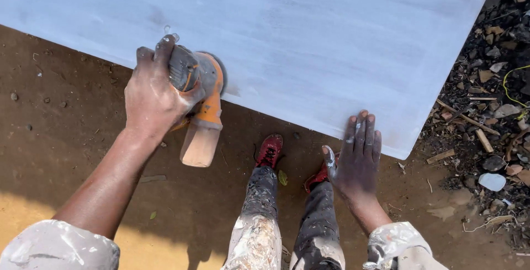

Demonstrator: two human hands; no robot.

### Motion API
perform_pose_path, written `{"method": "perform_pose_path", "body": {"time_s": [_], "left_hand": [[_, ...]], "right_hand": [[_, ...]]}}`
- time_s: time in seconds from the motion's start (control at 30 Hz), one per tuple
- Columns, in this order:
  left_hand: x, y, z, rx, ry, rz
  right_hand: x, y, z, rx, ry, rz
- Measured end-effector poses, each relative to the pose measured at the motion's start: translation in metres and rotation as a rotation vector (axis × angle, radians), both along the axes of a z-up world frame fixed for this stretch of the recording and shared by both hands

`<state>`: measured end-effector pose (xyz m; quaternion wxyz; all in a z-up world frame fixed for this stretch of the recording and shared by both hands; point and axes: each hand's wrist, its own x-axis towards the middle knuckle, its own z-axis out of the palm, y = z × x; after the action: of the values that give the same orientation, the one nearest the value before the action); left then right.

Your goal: The person uses an electric sander to smooth the surface of a white wooden board. They then flip the board to reveal it is a cabinet and continue sanding the edges and interior compartments.

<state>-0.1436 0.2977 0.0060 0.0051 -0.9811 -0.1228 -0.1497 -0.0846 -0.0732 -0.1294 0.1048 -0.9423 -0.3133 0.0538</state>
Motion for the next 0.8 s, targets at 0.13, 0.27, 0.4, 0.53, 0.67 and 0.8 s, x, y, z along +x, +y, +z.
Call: {"method": "perform_pose_path", "body": {"time_s": [0.13, 0.27, 0.4, 0.53, 0.67, 0.8], "left_hand": [[0.008, 0.004, 0.014, -0.284, 0.28, -0.028], [0.032, -0.046, 0.009, -0.356, 0.511, -0.223], [0.057, -0.115, 0.006, -0.417, 0.605, -0.501], [0.075, -0.169, 0.01, -0.388, 0.608, -0.618], [0.058, -0.191, 0.018, -0.455, 0.634, -0.713], [0.04, -0.18, 0.009, -0.342, 0.569, -0.647]], "right_hand": [[-0.021, -0.028, -0.019, -0.115, -0.186, 0.043], [-0.03, -0.04, -0.015, -0.188, -0.288, -0.034], [-0.041, -0.043, -0.001, -0.159, -0.24, -0.189], [-0.037, -0.031, 0.025, -0.061, 0.067, -0.479], [-0.067, 0.014, 0.07, 0.225, 0.329, -0.859], [-0.114, 0.081, 0.086, 0.931, 1.115, -1.594]]}}
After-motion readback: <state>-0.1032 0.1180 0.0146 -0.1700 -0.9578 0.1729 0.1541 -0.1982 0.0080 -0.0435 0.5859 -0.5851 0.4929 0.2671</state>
